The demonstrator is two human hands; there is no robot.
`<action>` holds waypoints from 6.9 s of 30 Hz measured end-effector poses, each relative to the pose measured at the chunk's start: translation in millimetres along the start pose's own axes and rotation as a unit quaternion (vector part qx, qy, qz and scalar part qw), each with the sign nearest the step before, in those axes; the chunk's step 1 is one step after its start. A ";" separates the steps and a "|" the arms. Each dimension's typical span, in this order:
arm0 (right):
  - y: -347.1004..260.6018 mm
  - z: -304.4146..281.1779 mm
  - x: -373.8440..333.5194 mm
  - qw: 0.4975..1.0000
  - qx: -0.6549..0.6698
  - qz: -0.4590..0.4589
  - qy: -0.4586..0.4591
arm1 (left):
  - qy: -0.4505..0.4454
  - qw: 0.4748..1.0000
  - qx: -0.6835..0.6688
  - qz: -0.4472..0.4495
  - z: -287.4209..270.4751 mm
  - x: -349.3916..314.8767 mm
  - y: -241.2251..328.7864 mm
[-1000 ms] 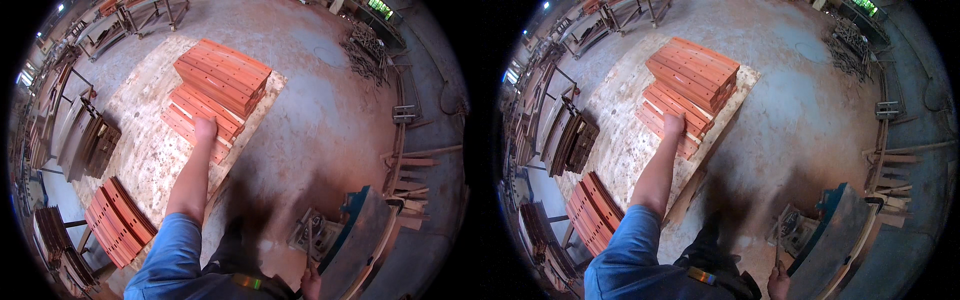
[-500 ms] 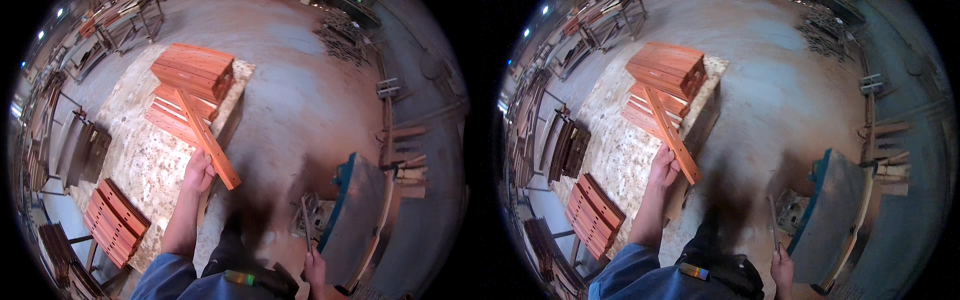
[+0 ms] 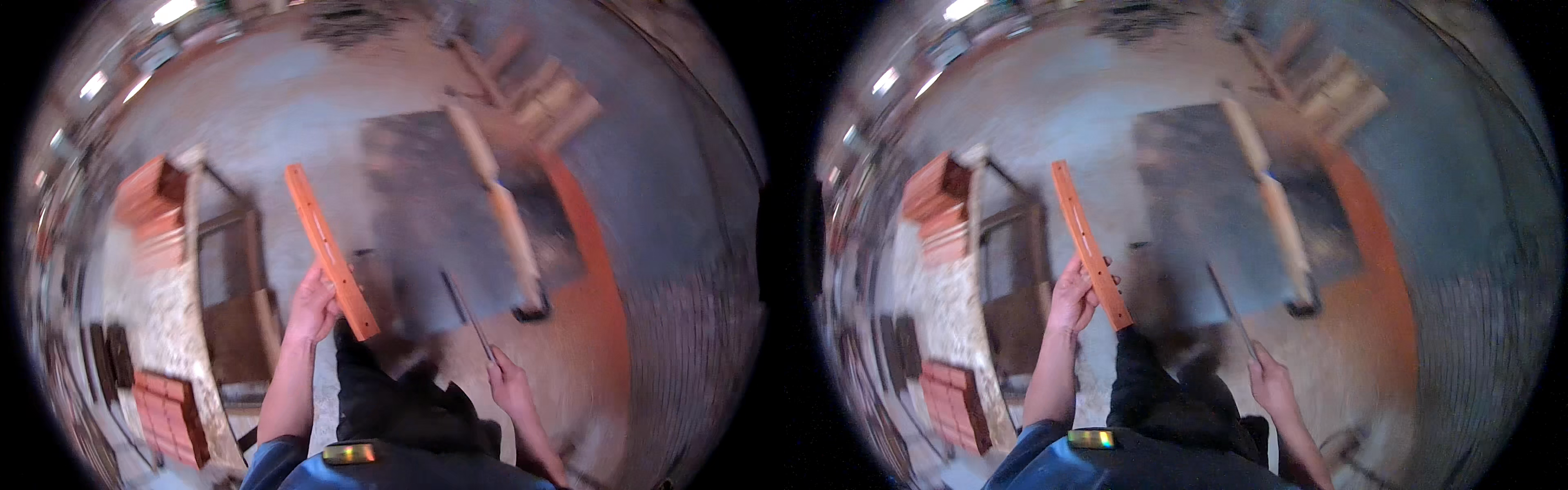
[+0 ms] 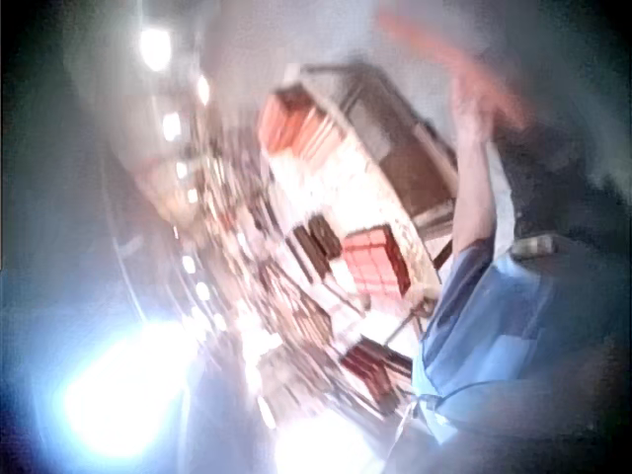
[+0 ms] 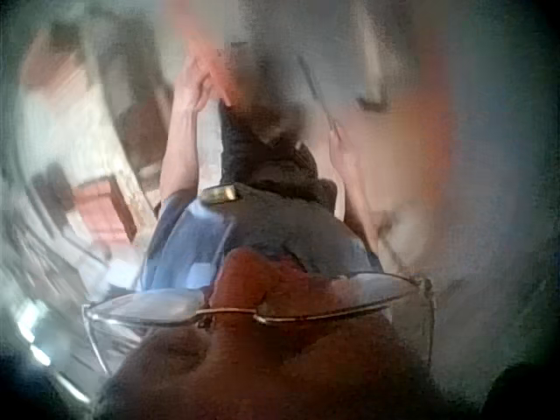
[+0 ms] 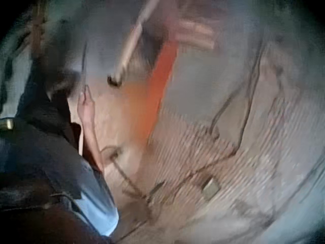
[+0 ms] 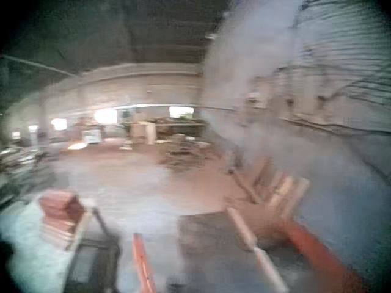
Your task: The person repeatedly files the edges of small wooden planks using a hand file, then stacks the finished pieces on a workbench. The task is performed one at a time in a repetitive cycle.
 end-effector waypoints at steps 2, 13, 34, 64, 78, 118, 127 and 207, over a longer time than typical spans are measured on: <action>35.0 -26.0 -18.3 0.998 0.011 0.045 0.032 | -0.024 0.994 0.073 -0.075 39.0 4.7 -65.1; 165.5 -86.0 -139.2 0.967 0.082 0.169 0.171 | -0.102 0.871 0.457 -0.148 198.5 38.0 -287.2; 140.6 -69.4 -83.9 0.980 0.094 0.170 0.029 | -0.133 0.769 0.608 -0.147 224.1 116.5 -292.2; 39.8 -70.8 101.9 0.989 0.003 0.147 -0.009 | -0.089 0.796 0.584 -0.135 179.9 309.6 -226.2; -6.5 -60.1 192.4 0.991 -0.023 0.133 0.018 | -0.052 0.819 0.559 -0.120 174.2 398.2 -178.7; -11.3 54.0 89.5 0.996 -0.012 -0.011 -0.091 | 0.643 0.582 0.496 -0.049 -300.4 -261.8 168.5; -170.5 159.6 123.4 0.976 -0.040 -0.092 -0.191 | 0.714 0.463 0.486 -0.199 -479.3 -424.8 205.4; 10.4 -0.3 12.9 0.999 0.011 0.004 0.033 | 0.092 0.992 0.042 -0.072 -14.2 3.1 -67.5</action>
Point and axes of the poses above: each hand's wrist, its own x-axis towards the middle knuckle, its own z-axis out of the palm, y = z × x, the point moved 9 cm from there along x, towards the middle knuckle, and after that the axes turned 2 degrees about -x, right-handed, at the moved point
